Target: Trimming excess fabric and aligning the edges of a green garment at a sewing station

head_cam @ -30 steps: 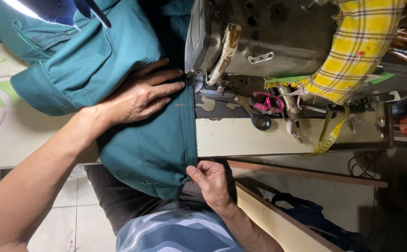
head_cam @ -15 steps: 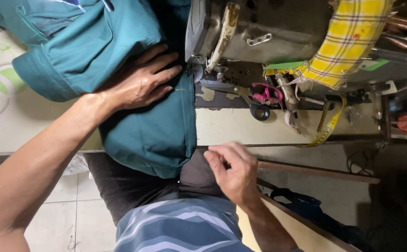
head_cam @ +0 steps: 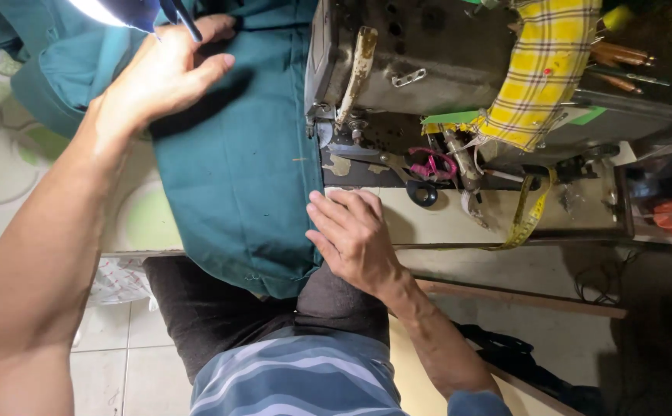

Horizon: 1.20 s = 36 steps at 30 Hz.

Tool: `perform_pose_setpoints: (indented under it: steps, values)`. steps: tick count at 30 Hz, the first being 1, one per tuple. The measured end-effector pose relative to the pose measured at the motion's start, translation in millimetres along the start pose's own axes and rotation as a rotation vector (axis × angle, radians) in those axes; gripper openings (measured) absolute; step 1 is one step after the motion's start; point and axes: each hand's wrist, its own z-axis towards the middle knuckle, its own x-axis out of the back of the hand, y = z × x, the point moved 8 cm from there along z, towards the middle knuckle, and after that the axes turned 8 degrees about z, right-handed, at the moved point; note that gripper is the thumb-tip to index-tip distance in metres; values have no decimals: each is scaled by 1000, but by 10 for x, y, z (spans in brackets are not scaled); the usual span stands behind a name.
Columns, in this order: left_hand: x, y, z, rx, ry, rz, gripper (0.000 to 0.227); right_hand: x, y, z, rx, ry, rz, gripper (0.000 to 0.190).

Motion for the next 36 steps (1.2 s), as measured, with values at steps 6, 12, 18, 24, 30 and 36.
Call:
perform_pose_setpoints:
  steps: [6, 12, 18, 24, 30, 36]
  values:
    - [-299, 657, -307, -65, 120, 532, 18, 153, -131, -84, 29, 28, 77, 23]
    - [-771, 1177, -894, -342, 14, 312, 42, 72, -20, -135, 15, 112, 176, 21]
    - [-827, 1112, -852, -327, -28, 290, 39, 23, 23, -157, -1, 85, 135, 20]
    - [-802, 1036, -759, -331, -26, 296, 40, -10, 106, -77, 0, 66, 103, 21]
    - [-837, 886, -643, -327, -63, 260, 43, -66, 231, 0, -3, 17, 104, 24]
    - [-1012, 634, -547, -379, -51, 197, 44, -67, 334, 137, 11, 15, 96, 23]
